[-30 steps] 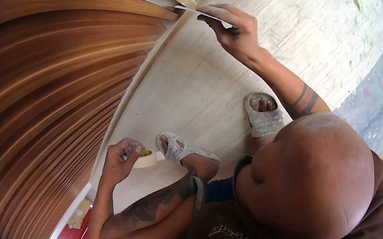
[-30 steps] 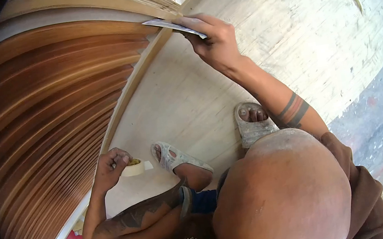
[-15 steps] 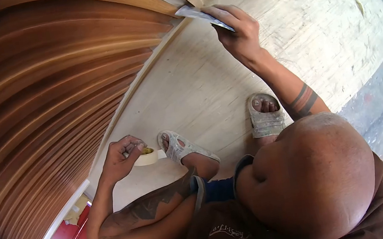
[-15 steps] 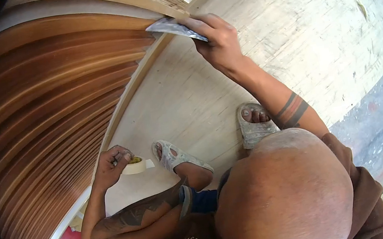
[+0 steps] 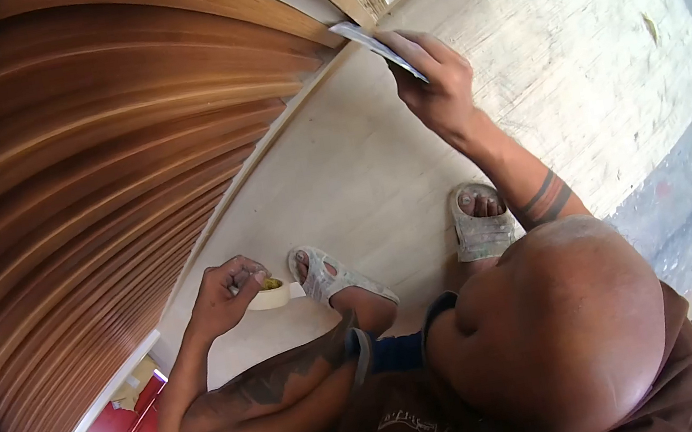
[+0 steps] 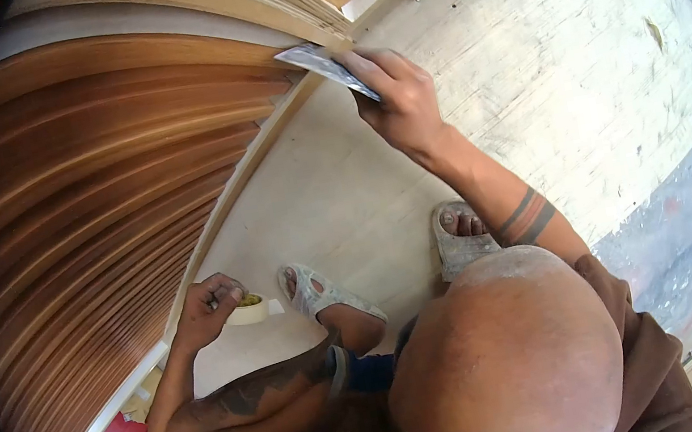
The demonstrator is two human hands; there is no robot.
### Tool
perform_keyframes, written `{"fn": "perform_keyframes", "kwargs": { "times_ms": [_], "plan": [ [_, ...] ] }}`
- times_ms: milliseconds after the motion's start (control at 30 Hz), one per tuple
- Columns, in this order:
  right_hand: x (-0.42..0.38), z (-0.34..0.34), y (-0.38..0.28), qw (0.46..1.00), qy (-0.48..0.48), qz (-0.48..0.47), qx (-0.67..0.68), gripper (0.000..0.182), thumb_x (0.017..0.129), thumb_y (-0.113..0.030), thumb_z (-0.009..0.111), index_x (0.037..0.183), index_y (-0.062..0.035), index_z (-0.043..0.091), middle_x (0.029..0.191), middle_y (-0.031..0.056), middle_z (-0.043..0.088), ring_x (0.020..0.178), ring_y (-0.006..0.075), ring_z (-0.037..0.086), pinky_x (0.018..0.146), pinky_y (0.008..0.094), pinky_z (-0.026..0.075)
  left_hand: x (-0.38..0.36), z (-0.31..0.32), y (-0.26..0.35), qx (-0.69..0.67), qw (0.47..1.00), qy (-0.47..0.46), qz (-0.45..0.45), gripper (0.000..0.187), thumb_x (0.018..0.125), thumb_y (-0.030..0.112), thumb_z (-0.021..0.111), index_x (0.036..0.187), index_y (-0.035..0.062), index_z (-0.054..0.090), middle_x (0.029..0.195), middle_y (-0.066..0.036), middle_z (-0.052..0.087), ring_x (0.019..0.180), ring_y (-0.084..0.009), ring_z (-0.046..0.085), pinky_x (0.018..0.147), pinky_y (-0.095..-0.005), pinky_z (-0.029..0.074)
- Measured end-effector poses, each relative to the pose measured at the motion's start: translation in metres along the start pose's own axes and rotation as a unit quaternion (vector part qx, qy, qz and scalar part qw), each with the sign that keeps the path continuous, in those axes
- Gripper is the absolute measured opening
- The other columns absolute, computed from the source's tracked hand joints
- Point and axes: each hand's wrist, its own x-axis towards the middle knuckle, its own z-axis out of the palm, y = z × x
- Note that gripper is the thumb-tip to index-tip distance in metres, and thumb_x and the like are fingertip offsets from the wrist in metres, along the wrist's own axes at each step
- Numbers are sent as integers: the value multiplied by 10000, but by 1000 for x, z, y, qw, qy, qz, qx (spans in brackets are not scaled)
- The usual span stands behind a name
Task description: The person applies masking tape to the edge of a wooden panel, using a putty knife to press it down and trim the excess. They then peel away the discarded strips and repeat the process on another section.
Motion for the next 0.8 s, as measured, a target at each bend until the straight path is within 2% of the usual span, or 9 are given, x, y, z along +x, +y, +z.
{"fn": "perform_keyframes", "kwargs": {
  "times_ms": [133, 300, 400, 467, 500, 567, 633, 700, 800],
  "plan": [
    [-7, 1, -8, 994, -22, 79, 76, 373, 845, 83, 787, 1193, -51, 776, 1065, 157, 770, 916, 296, 767, 779, 363, 608, -1, 0, -2, -11, 1000, -5, -1, 105, 998, 109, 710, 993, 7, 731, 790, -58, 732, 664, -80, 565, 634, -277, 462],
    [2, 5, 11, 999, -16, 3, 29, 407, 817, 58, 781, 1201, -77, 763, 1057, 135, 755, 865, 350, 735, 713, 392, 597, -1, 1, 6, -12, 999, -27, -19, 131, 1019, 115, 689, 993, -9, 721, 829, -57, 733, 742, -85, 615, 708, -276, 504],
    [2, -5, -7, 999, -2, 17, 44, 323, 863, 36, 775, 1176, -41, 761, 1018, 146, 750, 811, 327, 740, 705, 388, 593, -6, -3, 18, 0, 1000, -17, -1, 123, 1017, 98, 688, 1004, -19, 725, 845, -94, 758, 755, -109, 674, 735, -295, 539],
    [-10, -10, -25, 986, 28, 128, 107, 78, 956, -29, 751, 1025, 8, 752, 843, 105, 722, 679, 215, 695, 620, 350, 546, -18, -8, 21, 0, 1000, -4, -11, 126, 1020, 99, 687, 1010, -22, 722, 859, -102, 760, 776, -124, 696, 761, -298, 549],
    [-21, -11, -29, 985, 17, 125, 115, 78, 956, -29, 751, 1025, 8, 752, 843, 105, 722, 679, 215, 695, 620, 350, 546, -26, -11, 21, -1, 999, -4, -46, 124, 1021, 99, 687, 1012, -20, 721, 874, -105, 762, 787, -134, 702, 765, -300, 548],
    [-47, -14, -34, 916, -103, 317, 222, 265, 1056, -168, 690, 867, 17, 708, 693, 31, 635, 625, 98, 579, 564, 300, 470, -40, -9, 15, -6, 996, 0, -89, 122, 1022, 99, 687, 1014, -18, 720, 889, -109, 764, 799, -145, 707, 768, -301, 547],
    [-56, -15, -47, 823, -207, 429, 310, 416, 1097, -270, 638, 778, -3, 660, 651, -18, 575, 643, 58, 511, 550, 275, 421, -52, -6, 10, -5, 998, 45, -51, 121, 1031, 100, 672, 1026, -12, 715, 904, -113, 766, 833, -136, 702, 784, -303, 549],
    [-65, -5, -62, 769, -260, 458, 362, 369, 1095, -319, 638, 923, 6, 665, 723, -16, 606, 681, 67, 526, 583, 303, 456, -61, -1, 12, -25, 996, 53, -63, 118, 1035, 96, 659, 1043, -11, 707, 888, -100, 752, 819, -121, 680, 771, -297, 543],
    [-73, 3, -68, 765, -349, 398, 367, 287, 1082, -289, 660, 1013, -10, 671, 762, 22, 625, 714, 92, 555, 620, 304, 472, -74, 5, 3, -87, 990, 57, -92, 115, 1033, 83, 644, 1079, -11, 689, 864, -66, 713, 791, -99, 634, 745, -285, 529]
  ]
}}
